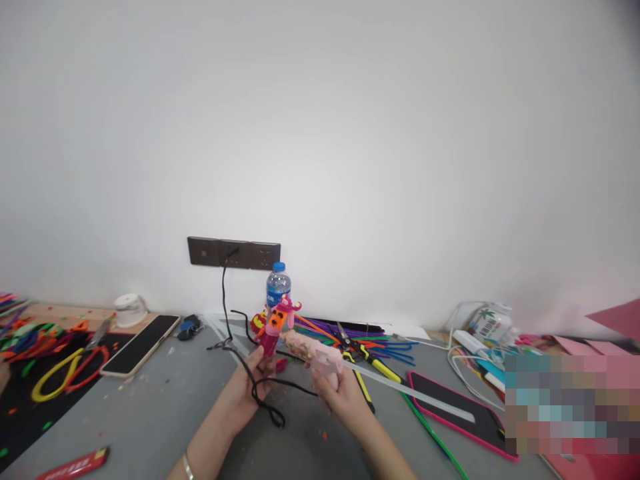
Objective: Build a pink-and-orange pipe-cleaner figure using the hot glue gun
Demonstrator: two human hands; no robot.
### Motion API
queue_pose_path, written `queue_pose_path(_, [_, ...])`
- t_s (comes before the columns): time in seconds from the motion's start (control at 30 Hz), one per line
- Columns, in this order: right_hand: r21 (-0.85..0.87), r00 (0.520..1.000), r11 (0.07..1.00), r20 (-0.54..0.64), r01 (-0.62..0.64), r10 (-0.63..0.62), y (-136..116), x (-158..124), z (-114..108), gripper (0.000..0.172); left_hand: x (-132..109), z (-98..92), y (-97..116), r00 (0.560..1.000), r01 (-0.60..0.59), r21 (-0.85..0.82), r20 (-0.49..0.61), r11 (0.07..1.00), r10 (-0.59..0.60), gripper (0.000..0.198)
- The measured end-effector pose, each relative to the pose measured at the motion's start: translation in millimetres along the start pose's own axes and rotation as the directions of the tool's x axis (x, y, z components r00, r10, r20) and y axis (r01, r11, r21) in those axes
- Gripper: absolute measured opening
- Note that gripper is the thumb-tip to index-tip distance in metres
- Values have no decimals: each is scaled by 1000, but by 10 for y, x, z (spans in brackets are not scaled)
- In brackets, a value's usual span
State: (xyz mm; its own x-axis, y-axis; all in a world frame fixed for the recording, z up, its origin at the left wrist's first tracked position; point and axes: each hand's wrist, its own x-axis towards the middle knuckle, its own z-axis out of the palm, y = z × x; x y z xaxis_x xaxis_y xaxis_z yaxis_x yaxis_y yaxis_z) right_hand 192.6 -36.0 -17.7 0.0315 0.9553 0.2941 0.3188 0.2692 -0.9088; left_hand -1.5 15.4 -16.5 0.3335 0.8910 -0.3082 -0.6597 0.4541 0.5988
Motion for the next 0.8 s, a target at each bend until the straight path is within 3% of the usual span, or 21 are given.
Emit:
queue_pose_path(0.17, [-97, 998, 995, -58, 31, -37, 28, -6, -5, 45, -13, -2, -8, 1000, -23, 36, 6, 999, 23, 15])
queue_pose_path(0.37, [-191, 1000, 982, -29, 5, -10, 85, -19, -1, 51, -28, 7, -8, 999, -25, 33, -29, 999, 26, 13])
queue_pose_path(0.53, [-251, 999, 967, 5, 39, -39, 50, -34, -15, 46, -34, 26, -2, 996, -31, 12, -81, 999, 31, 10])
queue_pose_path(0.8, [-287, 999, 957, 27, 49, -43, 58, -50, -23, 44, -36, 17, -5, 998, -21, 21, -54, 1000, 22, 10])
